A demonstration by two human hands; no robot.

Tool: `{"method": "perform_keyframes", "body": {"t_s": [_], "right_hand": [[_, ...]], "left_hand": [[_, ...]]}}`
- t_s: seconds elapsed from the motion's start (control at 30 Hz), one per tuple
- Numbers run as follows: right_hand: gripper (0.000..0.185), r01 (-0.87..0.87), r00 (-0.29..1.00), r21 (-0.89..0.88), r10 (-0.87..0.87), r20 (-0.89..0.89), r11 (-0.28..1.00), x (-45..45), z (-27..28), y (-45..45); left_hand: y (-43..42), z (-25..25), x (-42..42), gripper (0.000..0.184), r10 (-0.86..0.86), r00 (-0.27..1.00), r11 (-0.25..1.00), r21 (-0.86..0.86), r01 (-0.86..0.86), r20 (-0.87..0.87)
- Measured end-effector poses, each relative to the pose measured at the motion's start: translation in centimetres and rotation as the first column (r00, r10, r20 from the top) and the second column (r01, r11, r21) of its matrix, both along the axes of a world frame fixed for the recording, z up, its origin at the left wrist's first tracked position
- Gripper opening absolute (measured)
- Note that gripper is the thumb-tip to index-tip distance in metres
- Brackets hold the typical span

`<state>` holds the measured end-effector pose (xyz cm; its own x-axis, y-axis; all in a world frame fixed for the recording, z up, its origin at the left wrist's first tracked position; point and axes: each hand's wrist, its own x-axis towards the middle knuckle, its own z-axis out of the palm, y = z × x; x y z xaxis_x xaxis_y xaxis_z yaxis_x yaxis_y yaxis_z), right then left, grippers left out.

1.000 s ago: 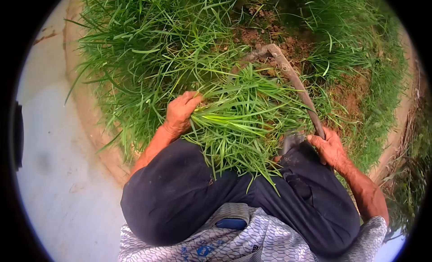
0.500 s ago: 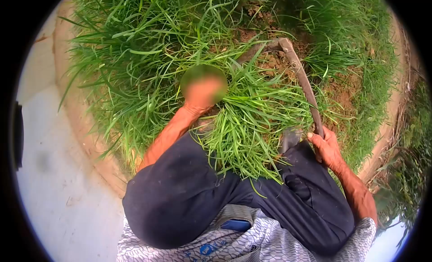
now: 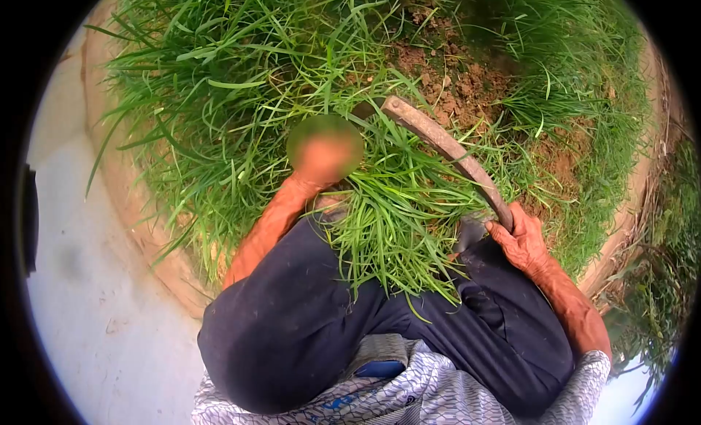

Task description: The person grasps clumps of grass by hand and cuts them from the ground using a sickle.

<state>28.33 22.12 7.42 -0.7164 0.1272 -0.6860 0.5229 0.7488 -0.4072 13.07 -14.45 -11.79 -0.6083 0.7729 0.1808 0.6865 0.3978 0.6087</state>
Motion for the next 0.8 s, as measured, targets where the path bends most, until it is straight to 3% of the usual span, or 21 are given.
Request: {"method": "perform_keyframes", "body": {"t_s": [0.13,0.2,0.37,0.43,0.53,0.6,0.67,0.73,0.8], "right_hand": [[0.032,0.008,1.000,-0.004,-0.008,0.027,1.000,-0.2,-1.0,-1.1],[0.032,0.111,0.993,-0.073,-0.114,-0.038,0.991,-0.6,-1.7,-1.9],[0.025,0.069,0.998,-0.026,-0.069,0.000,0.997,0.6,-4.4,-1.1],[0.025,0.079,0.997,-0.049,-0.079,-0.002,0.996,1.3,-4.4,-1.1],[0.025,0.034,0.997,-0.079,-0.039,-0.060,0.996,2.5,-5.3,-0.7],[0.035,0.047,0.997,-0.070,-0.043,0.058,0.996,3.0,-5.8,-0.5],[0.037,0.046,0.998,-0.090,-0.042,0.050,0.995,3.2,-6.4,-0.6],[0.039,0.053,0.998,-0.092,-0.049,0.048,0.994,2.4,-5.7,-1.3],[0.025,0.097,0.994,-0.063,-0.094,0.052,0.993,1.5,-4.2,-2.7]], "left_hand": [[-0.4,0.0,0.5,0.072,0.047,0.996,0.995,0.087,-0.053,0.075],[-0.2,-0.1,0.9,0.073,0.138,0.989,0.981,0.131,-0.143,0.050],[0.0,0.2,1.1,0.065,0.183,0.982,0.977,0.120,-0.176,-0.042],[0.3,-0.1,1.1,0.059,0.195,0.978,0.963,0.178,-0.204,0.070],[0.4,0.2,1.3,0.053,0.237,0.965,0.959,0.132,-0.252,0.115],[0.5,0.4,1.1,0.052,0.242,0.959,0.953,0.150,-0.264,0.150],[0.5,0.6,1.5,0.049,0.266,0.935,0.934,0.179,-0.310,0.233],[0.5,-0.8,1.9,0.043,0.281,0.939,0.926,0.203,-0.320,0.196],[0.2,-2.3,2.5,0.036,0.286,0.925,0.922,0.190,-0.336,0.250]]}}
